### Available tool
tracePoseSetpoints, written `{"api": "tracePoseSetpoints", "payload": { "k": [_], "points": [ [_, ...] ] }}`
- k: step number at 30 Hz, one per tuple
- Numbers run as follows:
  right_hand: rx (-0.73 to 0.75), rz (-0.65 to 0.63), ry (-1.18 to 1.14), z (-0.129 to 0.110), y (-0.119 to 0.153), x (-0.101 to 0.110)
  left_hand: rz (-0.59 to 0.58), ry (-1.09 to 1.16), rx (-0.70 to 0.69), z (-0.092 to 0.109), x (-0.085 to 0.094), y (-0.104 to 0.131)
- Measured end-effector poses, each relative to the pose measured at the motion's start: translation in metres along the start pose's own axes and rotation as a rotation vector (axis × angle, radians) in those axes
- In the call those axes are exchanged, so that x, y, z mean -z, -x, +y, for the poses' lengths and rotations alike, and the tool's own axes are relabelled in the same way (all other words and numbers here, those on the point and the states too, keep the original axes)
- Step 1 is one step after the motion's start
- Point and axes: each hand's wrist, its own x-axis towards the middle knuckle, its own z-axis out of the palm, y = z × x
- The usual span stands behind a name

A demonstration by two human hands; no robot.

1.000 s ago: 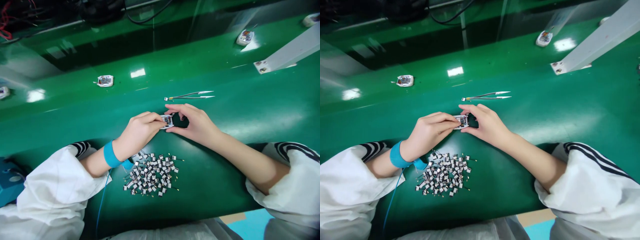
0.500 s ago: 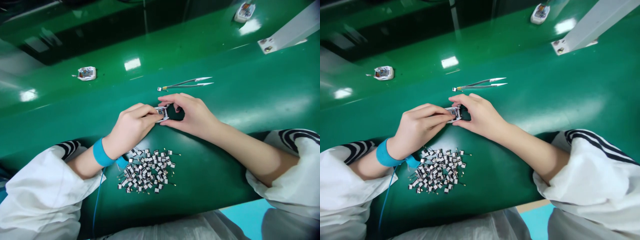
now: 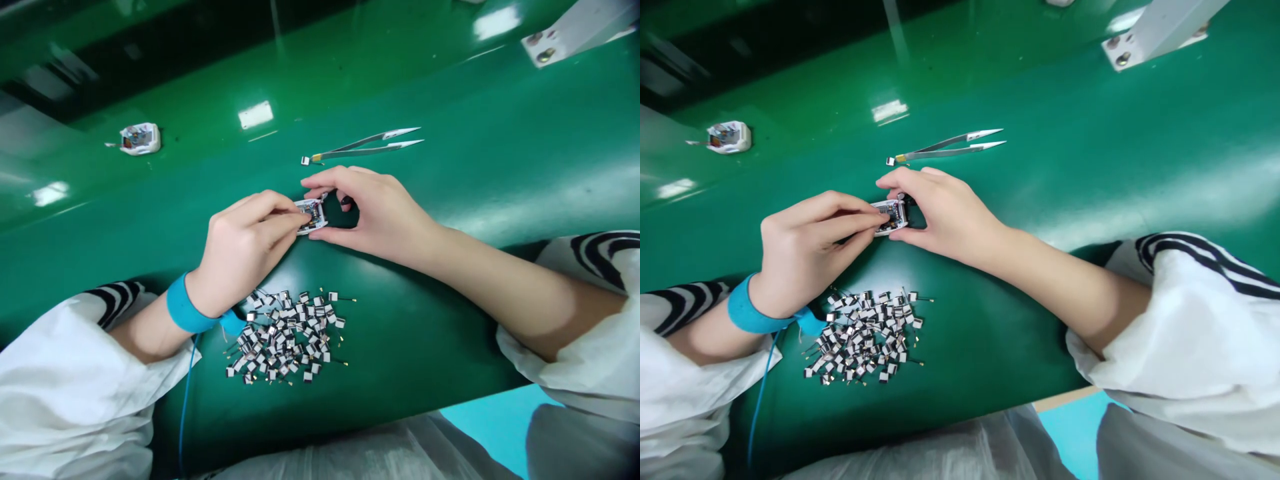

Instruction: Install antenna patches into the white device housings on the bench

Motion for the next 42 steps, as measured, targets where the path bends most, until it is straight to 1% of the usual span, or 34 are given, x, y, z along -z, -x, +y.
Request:
{"api": "tracePoseSetpoints", "payload": {
  "k": [11,16,23,28,31,42],
  "points": [
    [-0.008,-0.035,0.023,-0.0005,0.0005,0.0008,-0.027,0.156,0.019,0.0010,0.0021,0.0008],
    [-0.037,-0.038,0.027,-0.0017,0.0002,0.0014,-0.050,0.122,0.031,0.0021,0.0022,0.0000],
    [-0.038,-0.034,-0.003,-0.0013,0.0000,0.0015,-0.072,0.053,0.019,0.0021,0.0013,-0.0018],
    [-0.059,-0.051,-0.001,-0.0016,0.0000,0.0021,-0.061,0.028,0.007,0.0010,0.0006,-0.0017],
    [-0.061,-0.057,0.000,-0.0014,0.0003,0.0021,-0.065,0.025,-0.012,0.0003,0.0006,-0.0019],
    [-0.056,-0.050,0.020,-0.0010,0.0009,0.0016,-0.066,0.045,0.007,0.0013,0.0005,-0.0026]
  ]
}}
